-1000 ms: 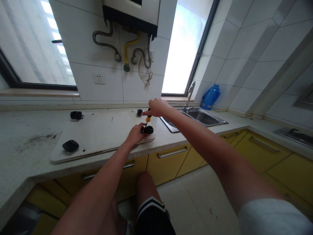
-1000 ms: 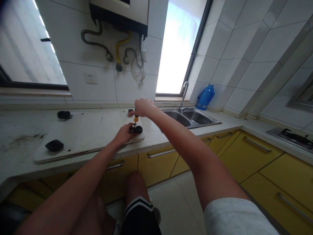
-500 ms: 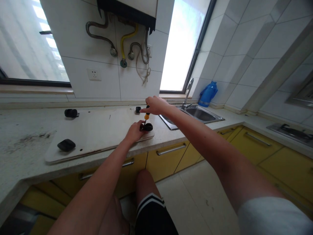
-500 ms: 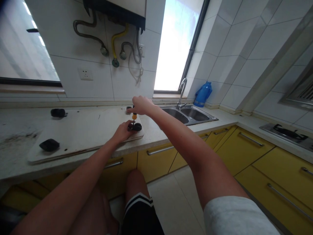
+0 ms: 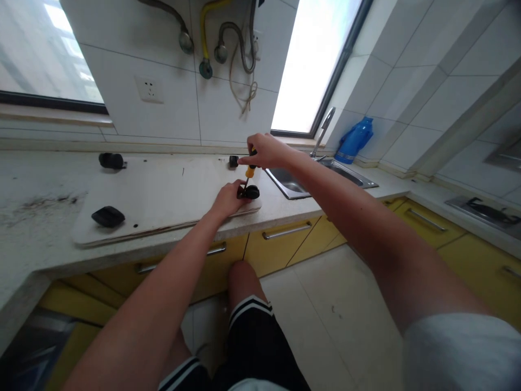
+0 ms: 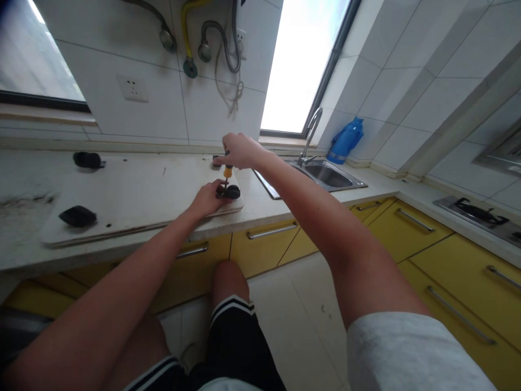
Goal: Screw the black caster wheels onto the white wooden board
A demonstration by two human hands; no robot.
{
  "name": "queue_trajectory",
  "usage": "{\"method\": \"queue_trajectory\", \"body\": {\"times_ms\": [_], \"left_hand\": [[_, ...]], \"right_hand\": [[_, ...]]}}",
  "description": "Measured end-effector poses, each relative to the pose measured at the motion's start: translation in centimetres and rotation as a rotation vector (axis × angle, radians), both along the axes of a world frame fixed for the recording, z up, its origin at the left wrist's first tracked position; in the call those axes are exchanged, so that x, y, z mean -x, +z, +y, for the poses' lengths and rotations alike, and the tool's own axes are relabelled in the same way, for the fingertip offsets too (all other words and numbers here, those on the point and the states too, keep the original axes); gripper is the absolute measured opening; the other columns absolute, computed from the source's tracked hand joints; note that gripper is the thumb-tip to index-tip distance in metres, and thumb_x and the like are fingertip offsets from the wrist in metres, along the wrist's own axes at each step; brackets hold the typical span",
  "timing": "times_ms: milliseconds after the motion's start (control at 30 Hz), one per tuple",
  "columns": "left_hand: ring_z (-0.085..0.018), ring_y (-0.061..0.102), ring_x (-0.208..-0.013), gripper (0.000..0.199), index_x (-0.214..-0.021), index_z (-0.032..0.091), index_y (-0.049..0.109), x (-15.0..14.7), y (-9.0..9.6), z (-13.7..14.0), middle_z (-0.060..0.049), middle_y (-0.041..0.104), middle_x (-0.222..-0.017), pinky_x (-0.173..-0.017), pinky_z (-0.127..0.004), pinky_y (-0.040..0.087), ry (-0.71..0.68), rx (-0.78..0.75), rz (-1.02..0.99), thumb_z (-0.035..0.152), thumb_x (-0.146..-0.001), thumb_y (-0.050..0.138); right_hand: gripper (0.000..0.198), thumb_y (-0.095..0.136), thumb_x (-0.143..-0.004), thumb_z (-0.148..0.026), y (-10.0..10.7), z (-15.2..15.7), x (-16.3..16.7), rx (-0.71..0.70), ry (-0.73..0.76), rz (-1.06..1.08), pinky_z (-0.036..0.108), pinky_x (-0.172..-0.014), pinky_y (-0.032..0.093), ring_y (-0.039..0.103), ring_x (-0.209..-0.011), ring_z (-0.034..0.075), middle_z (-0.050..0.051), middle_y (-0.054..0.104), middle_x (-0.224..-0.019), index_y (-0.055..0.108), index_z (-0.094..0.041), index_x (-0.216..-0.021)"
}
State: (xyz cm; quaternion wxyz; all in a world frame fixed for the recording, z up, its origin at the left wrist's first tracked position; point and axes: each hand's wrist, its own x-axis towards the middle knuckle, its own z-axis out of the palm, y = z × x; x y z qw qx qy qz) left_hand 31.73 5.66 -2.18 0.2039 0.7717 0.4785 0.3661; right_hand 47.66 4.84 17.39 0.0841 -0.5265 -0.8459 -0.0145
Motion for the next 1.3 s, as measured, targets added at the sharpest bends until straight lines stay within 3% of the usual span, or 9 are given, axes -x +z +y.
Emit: {"method": "queue_trajectory", "body": {"times_ms": [333,533,700,1300], "left_hand": [[-0.029,0.078,-0.100,0.066,-0.142,0.016,0.070,-0.1,-0.3,0.3,-0.009,0.084,-0.108,-0.091,-0.038,0.057,-0.018,-0.013,-0.011,0.030,-0.082,0.093],[-0.031,0.077,-0.103,0.065,-0.143,0.017,0.069,0.0,-0.3,0.3,-0.011,0.085,-0.110,-0.093,-0.040,0.057,-0.021,-0.036,0.011,0.032,-0.084,0.094],[-0.032,0.076,-0.104,0.065,-0.143,0.017,0.070,0.0,-0.5,0.5,-0.012,0.084,-0.112,-0.095,-0.042,0.058,-0.017,-0.044,0.012,0.031,-0.085,0.094],[-0.030,0.076,-0.100,0.063,-0.141,0.015,0.070,0.0,-0.2,0.3,-0.013,0.084,-0.112,-0.096,-0.042,0.058,-0.008,-0.043,0.043,0.033,-0.086,0.095]], "right_hand": [[0.039,0.081,-0.101,-0.047,-0.2,0.5,0.1,0.024,-0.002,0.113,0.035,-0.071,0.060,0.072,-0.067,0.018,0.008,0.077,-0.086,0.071,-0.012,-0.115],[0.033,0.087,-0.095,-0.047,-0.3,1.3,0.6,0.022,-0.006,0.177,0.037,-0.071,0.061,0.072,-0.065,0.020,0.002,0.073,-0.073,0.068,-0.021,-0.098],[0.039,0.092,-0.088,-0.047,-0.1,1.2,1.2,0.045,0.003,0.235,0.038,-0.065,0.058,0.070,-0.062,0.020,0.000,0.070,-0.066,0.058,-0.027,-0.082],[0.046,0.098,-0.077,-0.056,-0.5,2.8,2.3,0.010,0.055,0.246,0.043,-0.066,0.050,0.064,-0.063,0.022,0.000,0.067,-0.064,0.059,-0.030,-0.079]]}}
